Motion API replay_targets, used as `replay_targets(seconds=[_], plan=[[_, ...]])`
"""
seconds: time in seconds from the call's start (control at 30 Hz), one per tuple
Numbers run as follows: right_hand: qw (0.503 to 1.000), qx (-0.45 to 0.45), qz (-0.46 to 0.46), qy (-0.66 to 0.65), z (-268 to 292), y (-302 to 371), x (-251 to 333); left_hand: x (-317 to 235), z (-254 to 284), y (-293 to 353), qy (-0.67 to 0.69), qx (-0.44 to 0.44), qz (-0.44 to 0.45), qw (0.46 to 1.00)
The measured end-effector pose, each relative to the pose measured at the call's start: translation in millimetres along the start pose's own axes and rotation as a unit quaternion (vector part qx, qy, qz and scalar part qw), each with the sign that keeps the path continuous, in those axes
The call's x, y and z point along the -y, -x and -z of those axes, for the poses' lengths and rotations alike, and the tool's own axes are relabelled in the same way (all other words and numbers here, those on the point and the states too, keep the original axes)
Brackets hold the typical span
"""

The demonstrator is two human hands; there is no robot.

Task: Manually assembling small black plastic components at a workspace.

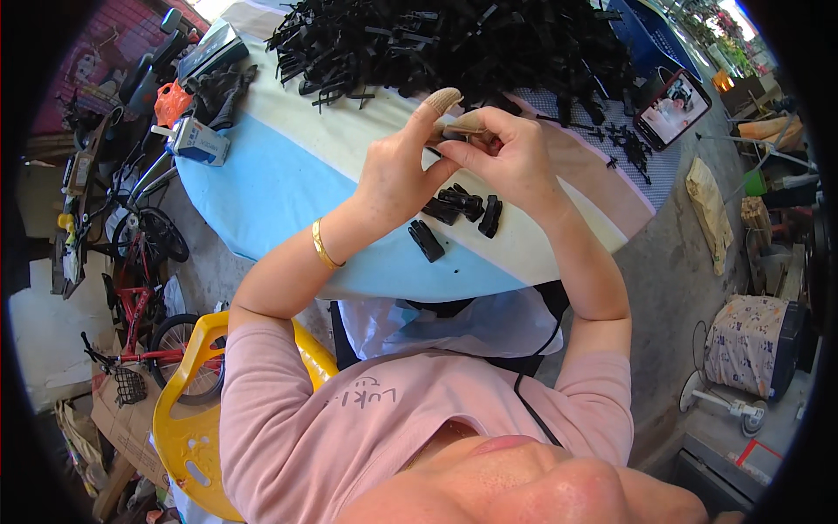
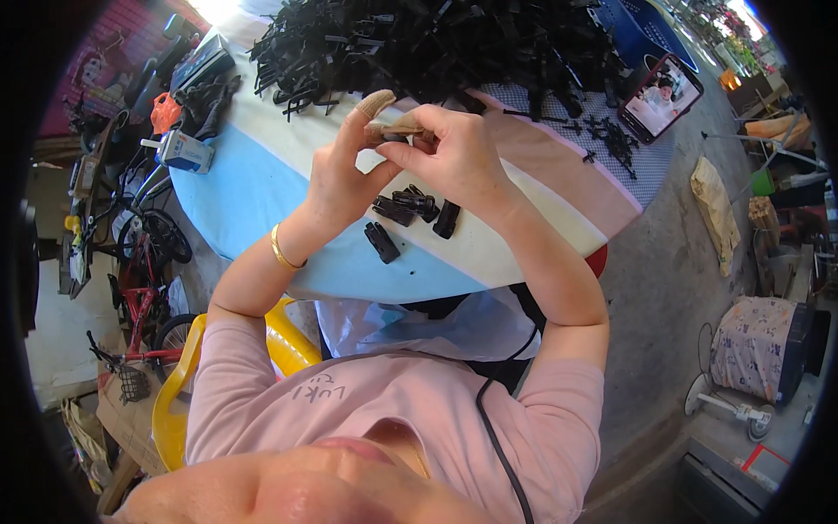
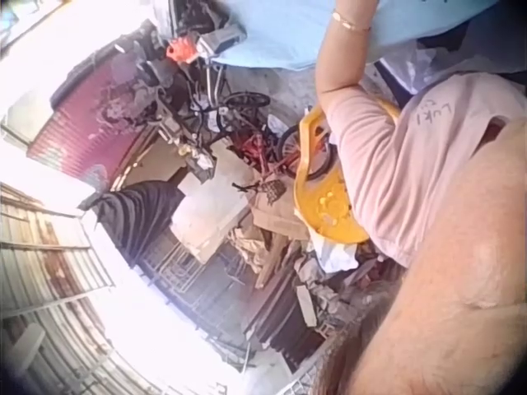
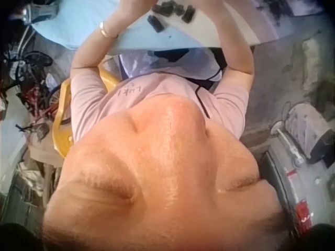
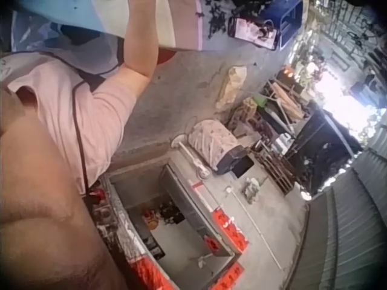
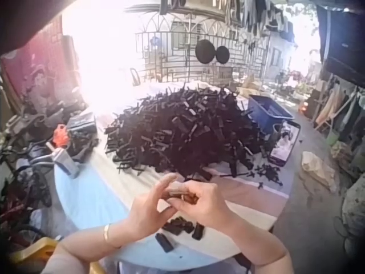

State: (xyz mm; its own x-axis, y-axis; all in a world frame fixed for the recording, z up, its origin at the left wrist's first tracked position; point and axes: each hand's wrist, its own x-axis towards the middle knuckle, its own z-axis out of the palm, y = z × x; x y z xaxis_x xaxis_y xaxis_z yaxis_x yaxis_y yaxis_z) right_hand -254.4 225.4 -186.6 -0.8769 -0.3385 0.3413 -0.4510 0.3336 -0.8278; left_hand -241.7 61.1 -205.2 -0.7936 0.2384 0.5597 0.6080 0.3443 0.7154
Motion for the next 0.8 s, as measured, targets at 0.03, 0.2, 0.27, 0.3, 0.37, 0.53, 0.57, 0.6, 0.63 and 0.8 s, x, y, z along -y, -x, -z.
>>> replay_targets(seconds=[0.03,0.2,0.27,0.3,0.37,0.53,0.57,0.6,0.63,0.8], plan=[[1.0,-0.007,0.002,-0.024,0.7,-0.4,1.0,-2.1,2.4,-1.1,-0.031,0.012,-0.026,0.999],[0.959,-0.013,-0.067,-0.275,18.7,-7.2,1.8,1.8,29.8,-13.0,0.419,0.157,0.131,0.885],[0.949,0.029,-0.036,-0.31,23.5,-6.5,-3.7,3.8,37.8,-16.9,0.49,0.196,0.165,0.833],[0.949,0.068,-0.021,-0.308,22.9,-5.8,-4.9,8.5,37.5,-16.6,0.506,0.232,0.168,0.814],[0.93,0.142,0.013,-0.338,20.9,-7.2,-4.7,14.6,28.8,-12.4,0.529,0.247,0.152,0.798],[0.936,0.163,0.014,-0.31,17.0,-6.5,-10.6,9.3,20.9,-11.5,0.559,0.216,0.239,0.764],[0.953,0.141,0.019,-0.267,15.9,-6.0,-9.6,9.1,22.5,-11.6,0.544,0.212,0.249,0.773],[0.967,0.117,0.025,-0.223,14.1,-5.6,-8.2,9.3,23.9,-11.6,0.529,0.208,0.26,0.781],[0.966,0.122,0.027,-0.225,12.1,-5.6,-6.3,11.6,24.3,-10.7,0.522,0.196,0.257,0.789],[0.989,0.043,-0.005,-0.142,8.4,-2.4,-7.8,4.5,18.0,-10.5,0.412,0.089,0.223,0.879]])
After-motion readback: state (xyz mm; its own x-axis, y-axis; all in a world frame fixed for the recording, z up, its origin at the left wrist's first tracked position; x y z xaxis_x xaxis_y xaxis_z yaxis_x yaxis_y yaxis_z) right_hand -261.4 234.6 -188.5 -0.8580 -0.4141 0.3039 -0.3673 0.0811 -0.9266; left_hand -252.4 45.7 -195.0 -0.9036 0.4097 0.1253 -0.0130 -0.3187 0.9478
